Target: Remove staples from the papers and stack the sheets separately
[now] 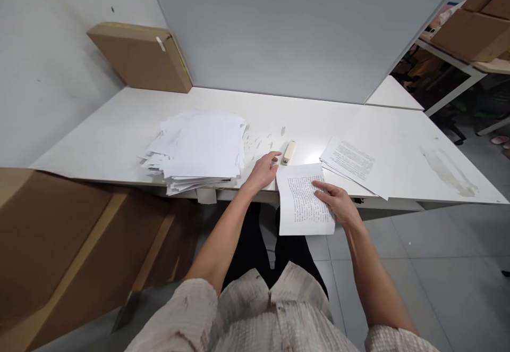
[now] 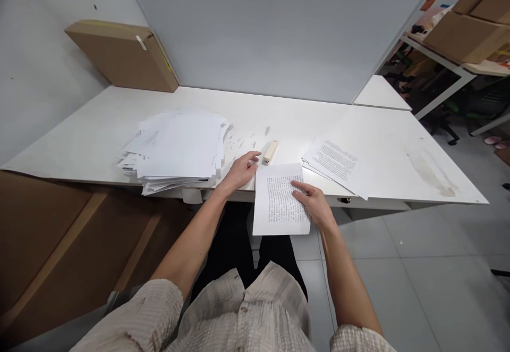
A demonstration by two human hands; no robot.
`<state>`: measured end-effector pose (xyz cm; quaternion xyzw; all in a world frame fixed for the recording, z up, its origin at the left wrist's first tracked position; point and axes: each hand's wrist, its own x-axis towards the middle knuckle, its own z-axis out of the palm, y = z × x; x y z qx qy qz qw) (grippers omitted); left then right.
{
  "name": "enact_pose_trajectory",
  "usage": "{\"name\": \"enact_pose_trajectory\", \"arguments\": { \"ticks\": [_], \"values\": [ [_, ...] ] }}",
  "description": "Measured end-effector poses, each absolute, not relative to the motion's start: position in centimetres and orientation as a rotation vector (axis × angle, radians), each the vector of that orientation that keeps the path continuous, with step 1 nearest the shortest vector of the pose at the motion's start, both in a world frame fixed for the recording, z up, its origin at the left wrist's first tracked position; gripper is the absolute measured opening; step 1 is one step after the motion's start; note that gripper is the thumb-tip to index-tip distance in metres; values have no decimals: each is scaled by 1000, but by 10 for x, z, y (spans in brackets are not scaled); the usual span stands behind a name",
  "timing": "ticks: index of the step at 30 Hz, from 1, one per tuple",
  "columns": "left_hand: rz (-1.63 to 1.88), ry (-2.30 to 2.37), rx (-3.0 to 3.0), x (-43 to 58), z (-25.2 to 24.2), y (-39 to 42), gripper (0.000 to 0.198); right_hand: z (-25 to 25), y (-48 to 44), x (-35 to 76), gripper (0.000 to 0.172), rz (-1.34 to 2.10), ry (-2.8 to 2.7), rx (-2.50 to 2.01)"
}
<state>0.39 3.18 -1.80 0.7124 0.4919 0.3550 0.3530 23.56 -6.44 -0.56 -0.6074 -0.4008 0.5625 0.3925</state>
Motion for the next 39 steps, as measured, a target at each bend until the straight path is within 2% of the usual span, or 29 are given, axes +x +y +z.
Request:
{"name": "enact_pose_trajectory", "arguments": {
  "ticks": [22, 29, 33, 39],
  "values": [
    [789, 1190, 2223, 14, -20, 42, 58, -13, -60, 245, 48, 1368, -918, -1535],
    [770, 1235, 2215, 17, -19, 38, 51, -11, -60, 242, 47, 1363, -924, -1543],
    [709, 1287, 2268, 15, -19, 35, 55, -1, -63, 242, 47, 1311, -973, -1604],
    [700, 1360, 2340, 13, -23, 32, 59, 44, -74, 256, 43, 1013, -1152, -1649]
  ]
}}
